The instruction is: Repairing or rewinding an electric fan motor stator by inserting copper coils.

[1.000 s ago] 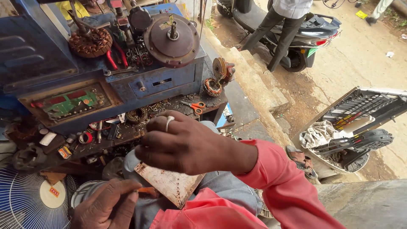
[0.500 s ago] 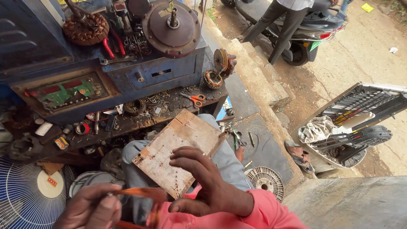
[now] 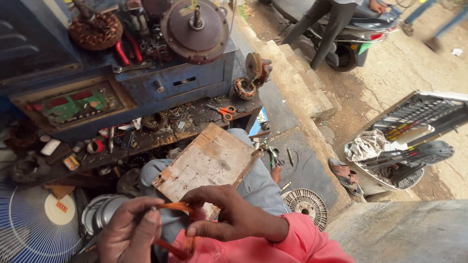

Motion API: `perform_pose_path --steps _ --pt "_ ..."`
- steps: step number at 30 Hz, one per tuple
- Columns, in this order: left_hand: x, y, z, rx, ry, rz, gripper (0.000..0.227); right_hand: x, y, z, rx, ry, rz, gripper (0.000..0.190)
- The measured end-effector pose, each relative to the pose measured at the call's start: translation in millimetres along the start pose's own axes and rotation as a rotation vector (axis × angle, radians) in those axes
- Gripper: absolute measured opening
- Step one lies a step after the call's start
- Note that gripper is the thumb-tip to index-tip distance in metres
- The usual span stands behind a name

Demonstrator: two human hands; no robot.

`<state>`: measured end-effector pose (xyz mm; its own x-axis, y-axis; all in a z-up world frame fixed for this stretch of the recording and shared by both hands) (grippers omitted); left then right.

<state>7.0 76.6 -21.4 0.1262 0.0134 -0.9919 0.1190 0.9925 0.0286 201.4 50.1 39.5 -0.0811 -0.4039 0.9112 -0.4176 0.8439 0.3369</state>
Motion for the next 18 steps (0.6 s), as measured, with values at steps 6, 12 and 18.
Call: perform_pose_path --steps 6,12,18 --pt "-33 2 38 0.037 -0.056 -0.014 0.018 -49 -10 8 0.006 0.368 0.267 0.030" --pt "-41 12 54 0.204 -0.241 -0.047 0.031 -70 -6 -9 -0.030 0.516 0.334 0.023" --pt "-54 14 48 0.293 -0.312 -0.104 0.049 -64 -4 -7 -0.043 0.446 0.448 0.024"
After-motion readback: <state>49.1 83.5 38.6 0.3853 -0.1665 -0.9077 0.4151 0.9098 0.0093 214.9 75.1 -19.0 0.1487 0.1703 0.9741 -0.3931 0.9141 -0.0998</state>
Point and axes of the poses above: each hand's wrist, its own y-axis towards the middle knuckle, its own z-axis out of the palm, x = y × z, the point moved 10 cm from there along y, towards the middle knuckle, and after that the axes turned 2 degrees about z, right-handed, at the moved point
